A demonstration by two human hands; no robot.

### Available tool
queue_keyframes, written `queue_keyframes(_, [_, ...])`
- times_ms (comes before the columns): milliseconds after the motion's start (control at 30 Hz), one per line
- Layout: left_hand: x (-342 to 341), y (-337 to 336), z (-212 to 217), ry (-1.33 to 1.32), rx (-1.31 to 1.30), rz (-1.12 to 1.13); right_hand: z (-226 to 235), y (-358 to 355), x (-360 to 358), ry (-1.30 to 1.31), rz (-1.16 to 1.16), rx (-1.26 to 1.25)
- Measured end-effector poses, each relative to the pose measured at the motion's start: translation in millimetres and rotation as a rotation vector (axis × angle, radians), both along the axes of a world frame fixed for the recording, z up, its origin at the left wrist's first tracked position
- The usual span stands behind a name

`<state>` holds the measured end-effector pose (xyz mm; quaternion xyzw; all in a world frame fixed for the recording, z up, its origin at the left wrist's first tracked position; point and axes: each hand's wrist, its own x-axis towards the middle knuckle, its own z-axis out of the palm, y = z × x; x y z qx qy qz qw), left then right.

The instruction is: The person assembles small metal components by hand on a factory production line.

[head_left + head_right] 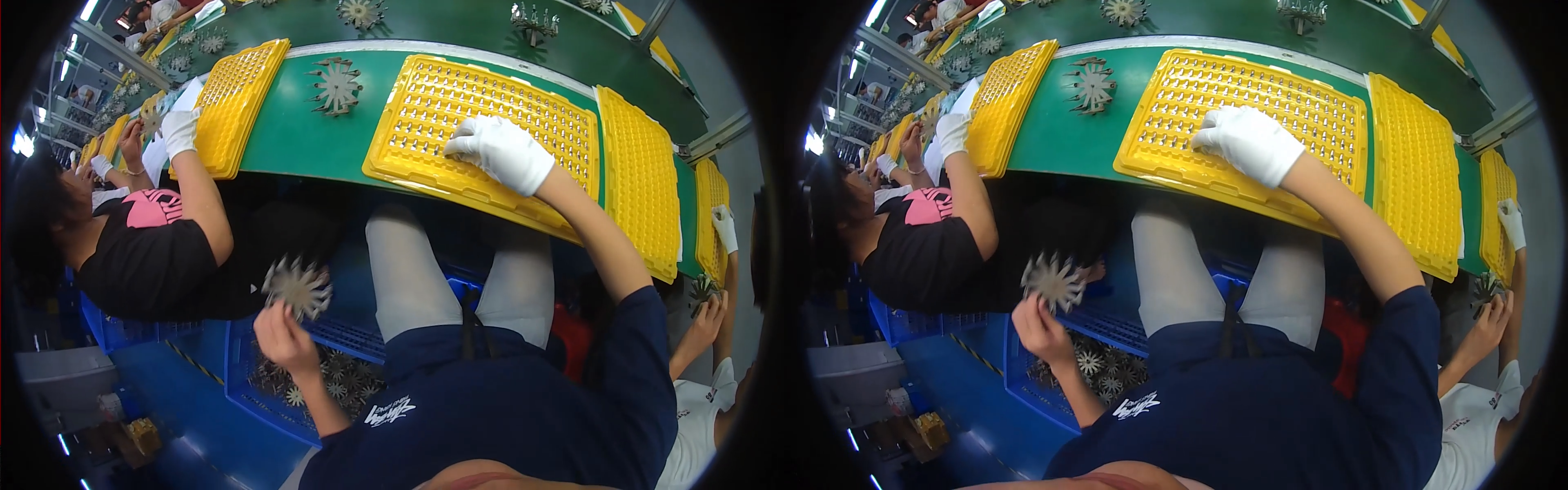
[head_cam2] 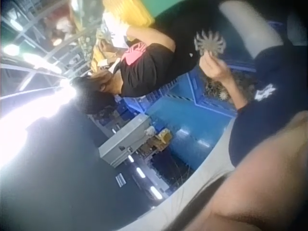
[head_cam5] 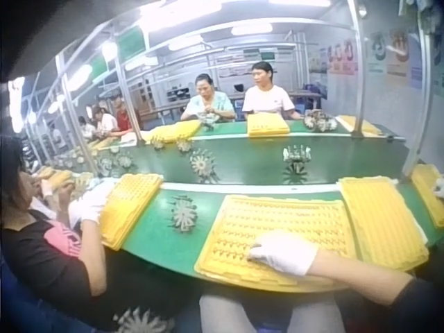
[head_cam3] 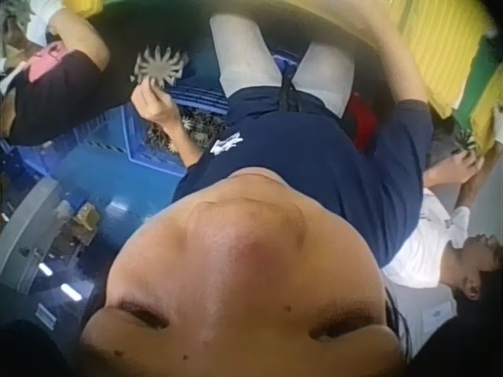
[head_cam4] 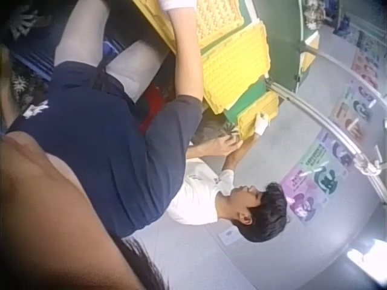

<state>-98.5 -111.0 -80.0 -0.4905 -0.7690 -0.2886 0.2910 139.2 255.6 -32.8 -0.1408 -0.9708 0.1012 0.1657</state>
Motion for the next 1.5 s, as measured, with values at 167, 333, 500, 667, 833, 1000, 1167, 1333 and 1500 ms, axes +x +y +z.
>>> queue_keyframes(167, [30,55,58,-0.516,0.134,-0.294,-8,23,-13,-0.06,0.13,0.078])
queue_keyframes(333, [47,77,87,-1.073,0.191,-0.515,-9,25,-15,-0.006,0.144,0.002])
queue_keyframes(500, [54,84,93,-1.07,0.164,-0.587,-9,26,-19,0.011,0.18,0.065])
queue_keyframes(667, [56,87,85,-0.946,0.158,-0.522,-5,23,-19,0.015,0.173,0.057])
queue_keyframes(833, [61,92,75,-0.913,0.155,-0.488,16,-9,-12,0.105,0.036,-0.382])
queue_keyframes(1000, [66,93,79,-0.811,0.074,-0.513,60,-92,-14,0.112,0.067,-0.738])
queue_keyframes(1167, [70,97,86,-0.838,-0.027,-0.572,59,-110,-16,0.137,0.081,-0.689])
queue_keyframes(1333, [74,98,88,-0.871,-0.049,-0.56,58,-110,-13,0.177,0.108,-0.694])
queue_keyframes(1500, [75,100,87,-0.846,-0.036,-0.572,57,-111,-14,0.179,0.123,-0.656])
